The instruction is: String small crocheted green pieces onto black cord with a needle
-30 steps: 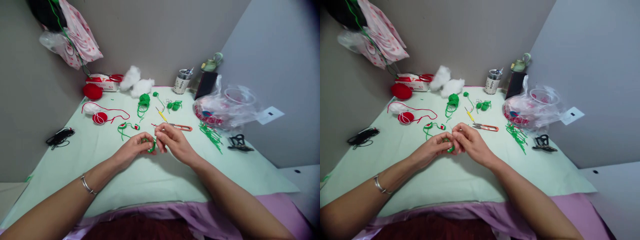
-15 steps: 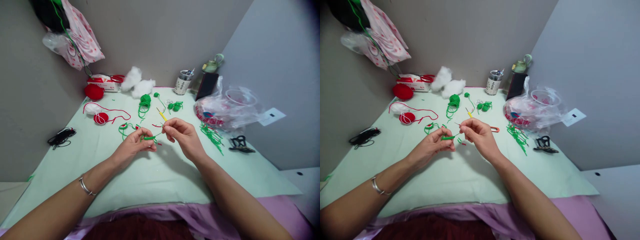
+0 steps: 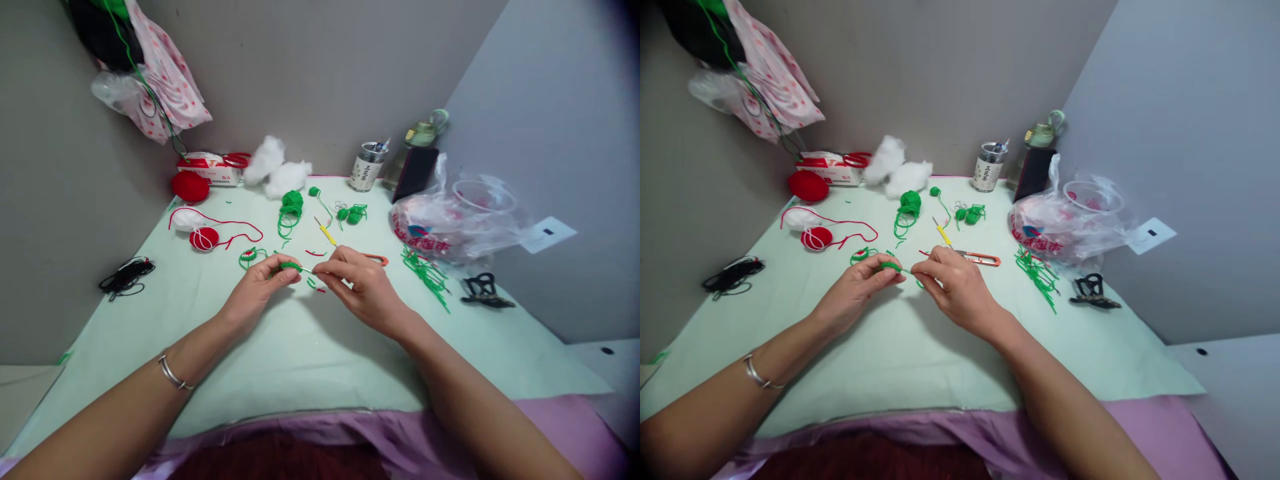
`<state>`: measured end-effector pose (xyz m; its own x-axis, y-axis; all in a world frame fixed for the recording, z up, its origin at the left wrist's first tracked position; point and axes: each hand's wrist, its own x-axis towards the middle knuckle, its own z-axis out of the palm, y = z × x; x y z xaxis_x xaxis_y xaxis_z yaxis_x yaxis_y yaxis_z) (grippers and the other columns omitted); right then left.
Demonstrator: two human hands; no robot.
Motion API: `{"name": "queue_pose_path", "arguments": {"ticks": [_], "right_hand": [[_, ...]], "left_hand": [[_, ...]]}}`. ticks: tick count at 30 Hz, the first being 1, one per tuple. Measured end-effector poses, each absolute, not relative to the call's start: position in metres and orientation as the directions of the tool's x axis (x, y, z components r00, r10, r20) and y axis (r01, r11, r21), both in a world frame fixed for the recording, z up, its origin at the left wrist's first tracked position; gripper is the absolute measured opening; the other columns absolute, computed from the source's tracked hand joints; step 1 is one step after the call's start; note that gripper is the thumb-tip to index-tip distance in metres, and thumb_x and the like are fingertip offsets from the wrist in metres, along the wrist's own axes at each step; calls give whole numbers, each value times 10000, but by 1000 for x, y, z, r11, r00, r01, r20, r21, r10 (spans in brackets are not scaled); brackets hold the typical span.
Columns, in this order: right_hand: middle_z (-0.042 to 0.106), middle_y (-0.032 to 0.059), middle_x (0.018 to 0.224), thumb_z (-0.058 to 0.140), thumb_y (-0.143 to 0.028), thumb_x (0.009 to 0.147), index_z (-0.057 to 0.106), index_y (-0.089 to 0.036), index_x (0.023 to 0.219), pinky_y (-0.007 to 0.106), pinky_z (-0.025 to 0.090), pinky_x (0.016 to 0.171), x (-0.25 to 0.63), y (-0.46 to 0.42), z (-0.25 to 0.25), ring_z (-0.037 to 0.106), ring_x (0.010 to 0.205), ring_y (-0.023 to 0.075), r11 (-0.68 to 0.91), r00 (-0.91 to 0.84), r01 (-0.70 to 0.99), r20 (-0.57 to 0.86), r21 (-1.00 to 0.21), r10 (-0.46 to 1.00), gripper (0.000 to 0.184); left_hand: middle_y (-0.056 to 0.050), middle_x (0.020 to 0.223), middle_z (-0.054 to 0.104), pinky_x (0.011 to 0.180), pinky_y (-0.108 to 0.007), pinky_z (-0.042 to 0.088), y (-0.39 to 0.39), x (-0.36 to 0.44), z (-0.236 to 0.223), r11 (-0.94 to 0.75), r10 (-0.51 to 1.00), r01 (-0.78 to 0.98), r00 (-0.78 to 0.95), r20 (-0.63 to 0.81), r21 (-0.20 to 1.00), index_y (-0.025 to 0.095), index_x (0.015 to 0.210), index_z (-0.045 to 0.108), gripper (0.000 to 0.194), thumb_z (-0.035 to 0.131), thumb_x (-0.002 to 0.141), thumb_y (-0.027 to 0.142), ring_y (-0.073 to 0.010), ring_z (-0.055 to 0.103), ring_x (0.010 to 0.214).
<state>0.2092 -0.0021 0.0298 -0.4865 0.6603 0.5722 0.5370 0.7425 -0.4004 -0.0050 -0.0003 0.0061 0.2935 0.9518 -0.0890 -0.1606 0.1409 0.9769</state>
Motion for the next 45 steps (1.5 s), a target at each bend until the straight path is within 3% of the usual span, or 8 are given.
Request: {"name": "queue_pose_path", "arguments": {"ticks": [10, 16, 21, 27, 38, 45], "right_hand": [[553, 21, 757, 533, -152, 975, 680, -193, 958, 273, 376, 627, 210, -4, 36, 521, 682, 136, 752, -507, 523, 562, -402, 653, 153], [563, 28, 769, 523, -138, 974, 687, -180, 935, 279, 378, 664, 211, -6, 39, 520, 709, 143, 742, -551, 539, 499, -398, 668, 174], [556, 18, 758, 540, -86, 940, 679, -167, 884, 264, 363, 642, 206, -8, 36, 495, 672, 128, 687, -514, 543, 456, -483, 726, 170], [567, 18, 752, 561, -108, 940, 675, -167, 874, 264, 373, 646, 200, -8, 32, 514, 697, 138, 592, -459, 496, 387, -635, 800, 144], [588, 7, 764, 605, -142, 931, 675, -173, 840, 256, 391, 649, 196, -7, 29, 520, 689, 124, 509, -396, 426, 351, -748, 848, 119], [604, 18, 848, 546, -134, 937, 655, -191, 1084, 264, 433, 696, 203, -3, 31, 554, 756, 133, 415, -472, 347, 226, -841, 852, 191]], "left_hand": [[13, 933, 639, 923, -311, 419, 0, -5, 7, 118, 956, -126, 283, -79, 985, 231, 932, 682, 182, 727, 823, 369, -185, 624, 967], [1, 914, 643, 842, -284, 416, 0, -5, 9, 22, 964, 9, 264, -23, 1000, 219, 898, 702, 132, 709, 828, 331, -167, 565, 885], [-13, 887, 657, 862, -296, 407, 0, -5, 10, -77, 970, 93, 239, 52, 993, 211, 857, 726, 109, 705, 826, 313, -186, 559, 899], [-26, 901, 702, 832, -302, 432, 0, -4, 8, -2, 966, 54, 258, -12, 999, 212, 871, 737, 154, 728, 804, 350, -199, 587, 882], [-9, 896, 698, 794, -280, 424, -4, -2, 9, -3, 958, 14, 287, -1, 1000, 230, 915, 749, 169, 749, 814, 366, -171, 579, 851], [-7, 878, 689, 837, -285, 417, -2, -5, 14, -12, 968, -9, 249, 14, 1000, 215, 878, 744, 126, 733, 828, 330, -169, 582, 869]]}}
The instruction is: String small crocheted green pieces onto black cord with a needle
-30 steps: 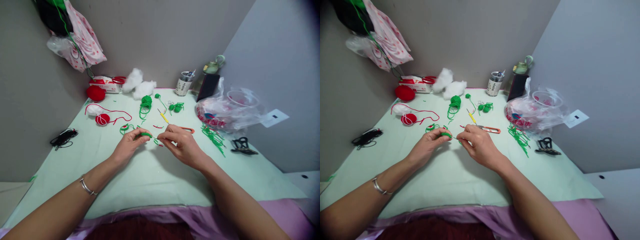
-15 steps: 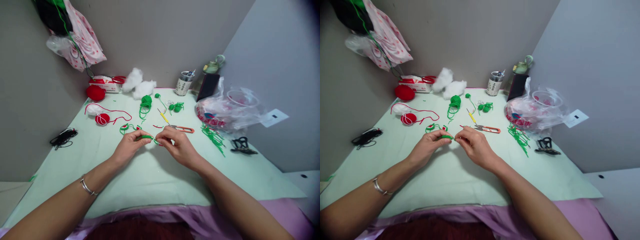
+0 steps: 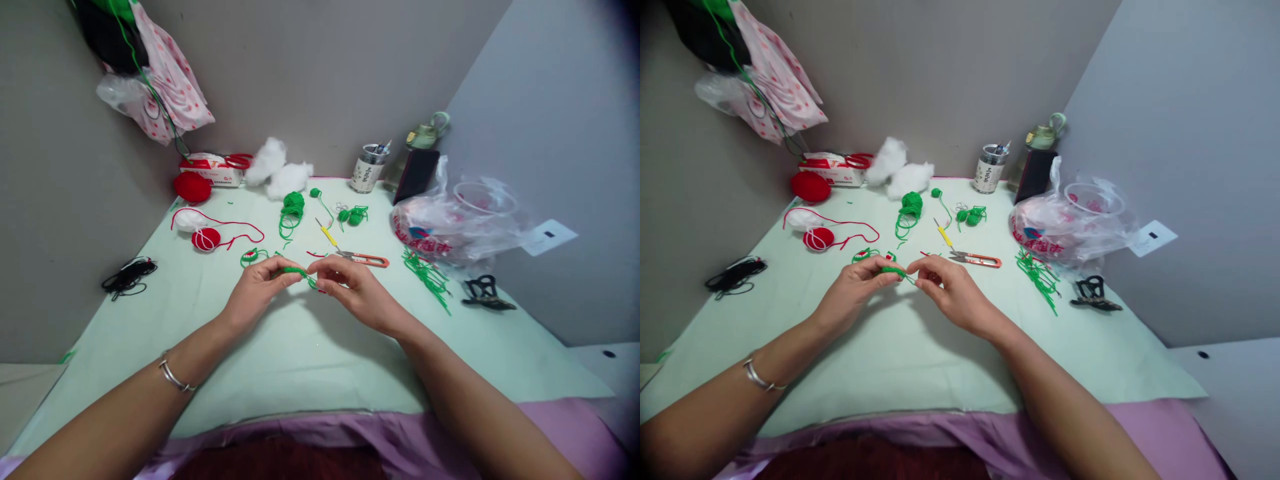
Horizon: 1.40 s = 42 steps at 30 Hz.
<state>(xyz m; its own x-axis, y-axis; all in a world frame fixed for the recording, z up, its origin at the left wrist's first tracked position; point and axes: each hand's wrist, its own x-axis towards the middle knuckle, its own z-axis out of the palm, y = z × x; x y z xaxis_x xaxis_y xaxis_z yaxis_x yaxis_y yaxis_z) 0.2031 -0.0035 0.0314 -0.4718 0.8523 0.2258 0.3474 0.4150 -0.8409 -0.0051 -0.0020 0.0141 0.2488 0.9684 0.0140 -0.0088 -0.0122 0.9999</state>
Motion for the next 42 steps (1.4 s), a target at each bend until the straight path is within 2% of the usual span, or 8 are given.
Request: {"name": "queue_pose_path", "arguments": {"ticks": [6, 10, 14, 21, 25, 29, 37, 42], "right_hand": [[578, -4, 811, 609, -223, 916, 569, -188, 1144, 244, 425, 639, 198, -3, 22, 522, 700, 116, 301, -454, 159, 201, -940, 868, 234], [598, 8, 807, 577, -293, 949, 652, -180, 1055, 250, 413, 613, 197, -2, 25, 505, 661, 113, 269, -448, 201, 156, -942, 880, 173], [633, 32, 885, 617, -307, 922, 726, -178, 952, 258, 414, 668, 200, 2, 32, 538, 740, 122, 267, -451, 202, 152, -942, 879, 171], [556, -25, 629, 706, -308, 787, 669, -148, 751, 234, 290, 539, 202, 4, 33, 416, 572, 85, -84, -557, 114, -134, -990, 819, 168], [543, -30, 586, 653, -203, 708, 650, -149, 659, 238, 309, 538, 195, 5, 26, 418, 549, 86, -81, -421, 51, -95, -995, 902, 73], [512, -49, 577, 629, -223, 721, 614, -166, 664, 235, 345, 547, 191, 10, 19, 412, 530, 81, -63, -258, -18, -56, -998, 965, 82], [594, -15, 637, 725, -345, 785, 684, -139, 758, 232, 392, 590, 203, 10, 23, 496, 585, 89, -121, -517, 45, -127, -992, 847, 211], [574, -19, 589, 697, -247, 739, 682, -136, 687, 230, 351, 546, 196, 6, 23, 467, 553, 88, -113, -444, 33, -116, -993, 888, 124]], "left_hand": [[-2, 857, 684, 797, -272, 406, -3, -4, 7, 29, 937, -11, 349, -24, 1000, 200, 867, 741, 129, 739, 824, 322, -152, 568, 825], [2, 852, 665, 811, -274, 395, -5, -1, 6, 78, 919, -23, 390, -63, 997, 192, 876, 727, 166, 708, 852, 355, -151, 559, 840], [5, 833, 664, 820, -280, 386, -5, -1, 9, 153, 863, 9, 487, -137, 988, 192, 881, 733, 172, 692, 854, 356, -155, 557, 838], [17, 799, 641, 786, -270, 369, -5, 0, 6, 168, 801, 56, 575, -169, 984, 183, 820, 718, 198, 710, 829, 382, -145, 524, 790], [22, 775, 621, 772, -268, 365, -6, 1, 2, 208, 770, 45, 609, -192, 977, 177, 811, 700, 217, 719, 823, 393, -139, 517, 762], [26, 729, 587, 733, -263, 352, -4, 0, 1, 196, 810, 58, 553, -195, 979, 167, 741, 659, 263, 717, 822, 411, -130, 488, 719], [-1, 820, 635, 794, -274, 390, -4, -1, 4, 174, 793, 38, 587, -163, 984, 180, 867, 727, 198, 704, 835, 375, -154, 538, 803], [-7, 865, 675, 816, -280, 403, -5, 1, 2, 222, 757, 34, 624, -194, 975, 189, 889, 739, 200, 727, 813, 374, -163, 572, 831]]}}
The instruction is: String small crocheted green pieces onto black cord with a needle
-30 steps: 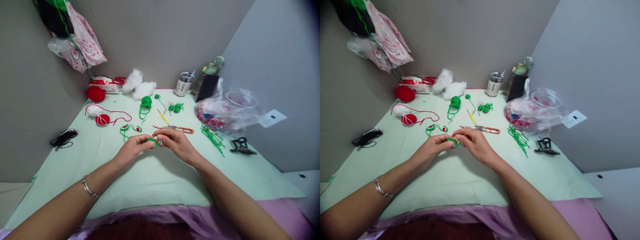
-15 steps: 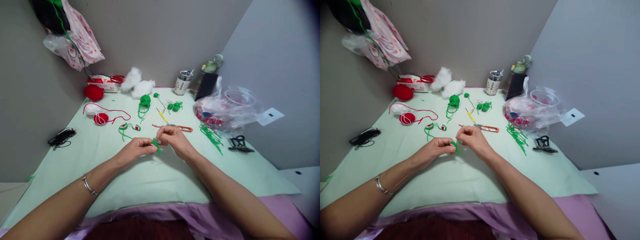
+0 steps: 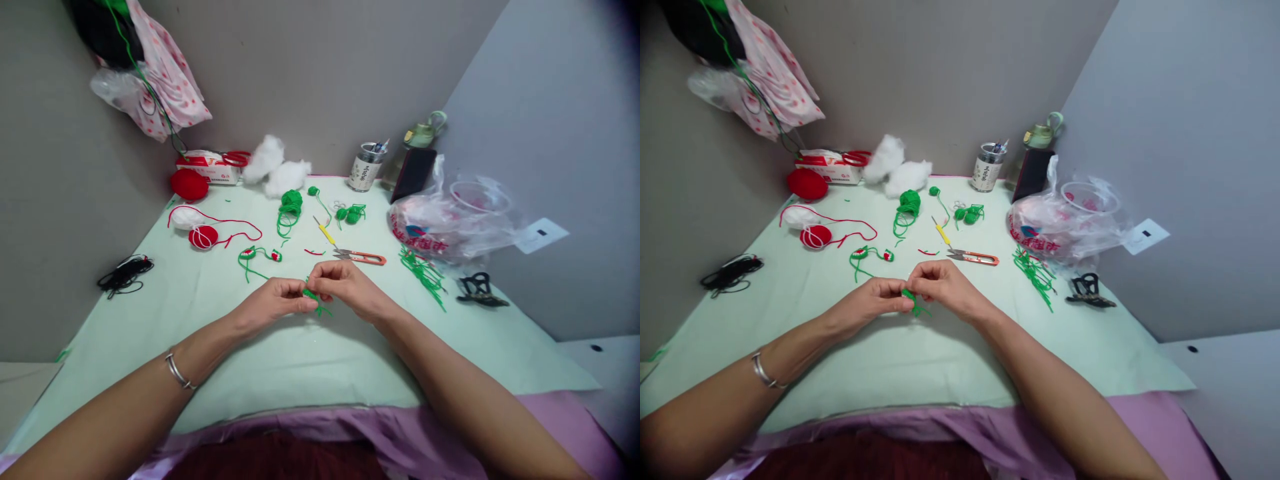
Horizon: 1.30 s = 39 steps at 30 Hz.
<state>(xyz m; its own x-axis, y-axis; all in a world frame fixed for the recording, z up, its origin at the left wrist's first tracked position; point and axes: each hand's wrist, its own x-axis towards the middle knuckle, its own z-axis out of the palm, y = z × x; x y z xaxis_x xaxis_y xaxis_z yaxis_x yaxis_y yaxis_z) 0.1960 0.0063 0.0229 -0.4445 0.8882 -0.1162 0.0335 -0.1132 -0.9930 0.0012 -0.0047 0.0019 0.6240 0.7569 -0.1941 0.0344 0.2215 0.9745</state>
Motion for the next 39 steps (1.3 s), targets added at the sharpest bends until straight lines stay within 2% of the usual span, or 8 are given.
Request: {"name": "queue_pose_path", "arguments": {"ticks": [7, 12, 17, 22, 28, 33, 36, 39], "right_hand": [[511, -42, 577, 663, -244, 707, 584, -160, 612, 234, 322, 546, 182, 10, 10, 404, 546, 79, -76, -239, -73, -57, -994, 969, 149], [477, -50, 606, 677, -314, 734, 585, -169, 664, 219, 297, 526, 201, 25, 14, 360, 536, 68, -46, -121, -106, -33, -993, 992, 185], [587, 11, 694, 686, -518, 814, 680, -132, 785, 226, 365, 547, 212, 21, 21, 475, 571, 86, -150, -342, -6, -139, -989, 929, 387], [587, -10, 678, 731, -408, 811, 680, -140, 802, 227, 381, 595, 205, 10, 23, 499, 614, 94, -71, -563, 90, -110, -993, 819, 272], [532, -19, 598, 743, -369, 750, 644, -139, 701, 232, 342, 564, 196, 10, 20, 449, 570, 92, -70, -483, 56, -88, -996, 871, 255], [516, -30, 647, 683, -456, 759, 558, -179, 734, 226, 359, 564, 207, 29, 21, 428, 558, 82, 11, -251, 51, -2, -999, 968, 305], [591, 3, 727, 618, -464, 817, 545, -183, 777, 239, 401, 582, 215, 32, 21, 510, 597, 103, 44, -275, 167, -3, -985, 961, 293], [640, 21, 721, 555, -396, 873, 577, -180, 813, 255, 407, 593, 217, 28, 15, 553, 606, 129, 115, -335, 356, -12, -927, 942, 225]], "left_hand": [[12, 738, 619, 729, -270, 386, -4, 2, 0, 190, 812, 67, 549, -196, 979, 163, 766, 677, 260, 723, 798, 417, -138, 530, 724], [25, 633, 566, 597, -254, 331, -18, 14, 6, 222, 633, 196, 716, -294, 955, 161, 691, 660, 250, 777, 709, 380, -121, 456, 617], [12, 700, 601, 660, -266, 365, -9, 5, 3, 185, 797, 86, 570, -201, 979, 167, 747, 679, 260, 720, 793, 420, -129, 501, 661], [-5, 749, 626, 707, -286, 384, 1, -5, -1, 144, 815, 98, 553, -174, 985, 161, 801, 707, 262, 710, 815, 423, -146, 530, 716], [-13, 795, 666, 729, -284, 412, -7, 3, -1, 179, 786, 56, 593, -177, 982, 171, 882, 731, 240, 719, 800, 396, -157, 563, 750], [55, 575, 495, 588, -251, 327, -21, 17, 2, 175, 687, 196, 678, -262, 965, 162, 684, 670, 219, 775, 724, 349, -105, 423, 577], [28, 661, 562, 609, -253, 350, -20, 15, 3, 223, 717, 113, 654, -241, 968, 167, 762, 681, 216, 745, 777, 373, -115, 473, 620], [-4, 788, 627, 735, -269, 419, -11, 6, 4, 243, 809, -18, 556, -192, 970, 176, 830, 675, 204, 724, 818, 374, -146, 581, 764]]}}
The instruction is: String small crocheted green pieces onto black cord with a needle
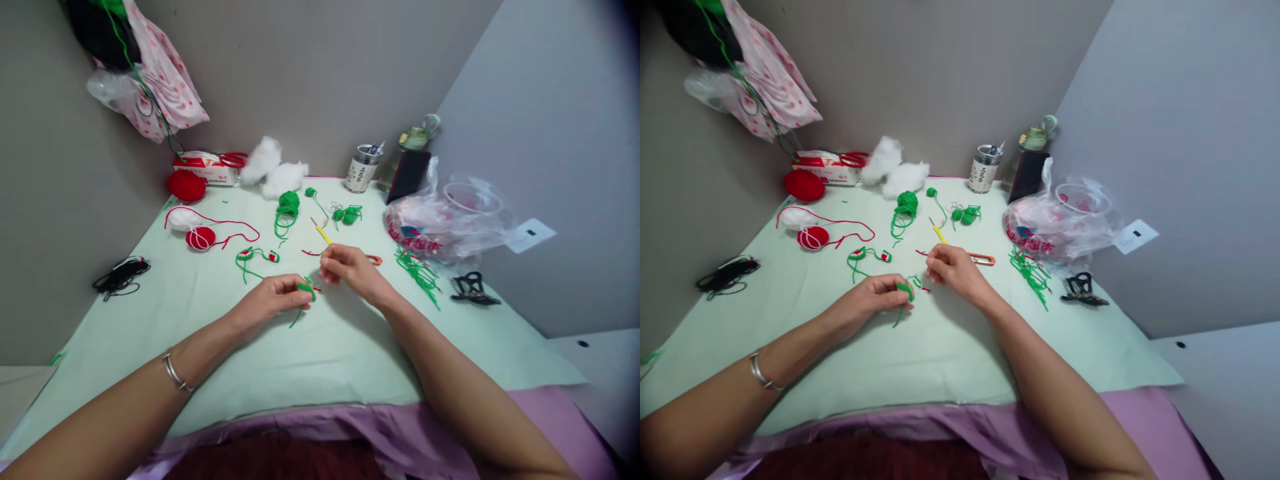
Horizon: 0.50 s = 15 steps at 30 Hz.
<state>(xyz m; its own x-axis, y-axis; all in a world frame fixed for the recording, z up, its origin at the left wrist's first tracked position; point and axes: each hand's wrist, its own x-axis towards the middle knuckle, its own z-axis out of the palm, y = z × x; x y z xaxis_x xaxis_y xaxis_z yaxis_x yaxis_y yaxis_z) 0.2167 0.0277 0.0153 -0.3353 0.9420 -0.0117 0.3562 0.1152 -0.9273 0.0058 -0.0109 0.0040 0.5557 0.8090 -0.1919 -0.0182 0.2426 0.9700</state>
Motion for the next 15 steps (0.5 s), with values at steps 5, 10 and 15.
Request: {"name": "queue_pose_path", "arguments": {"ticks": [5, 10, 15], "right_hand": [[631, 40, 754, 533, -252, 917, 676, -183, 820, 289, 340, 674, 216, 23, 13, 553, 723, 172, 243, -295, 715, 32, -656, 955, 186], [631, 136, 1119, 440, -224, 989, 687, -183, 1088, 318, 331, 709, 231, 27, 24, 566, 998, 266, 189, -174, 916, 73, -354, 982, 270], [625, 169, 1123, 574, -124, 886, 688, -149, 1095, 318, 360, 711, 243, 31, 22, 543, 1066, 303, 193, -193, 963, 20, -189, 981, 240]], "left_hand": [[-11, 849, 640, 827, -290, 449, -4, -2, 8, 228, 841, -71, 517, -160, 971, 190, 894, 673, 195, 708, 845, 376, -164, 616, 858], [-13, 872, 619, 809, -291, 489, -4, 0, 8, 253, 852, -161, 504, -141, 954, 180, 880, 643, 186, 703, 852, 354, -163, 626, 865], [8, 861, 604, 841, -284, 504, -2, -2, 8, 273, 874, -219, 463, -147, 937, 178, 889, 630, 198, 736, 832, 335, -124, 636, 786]]}}
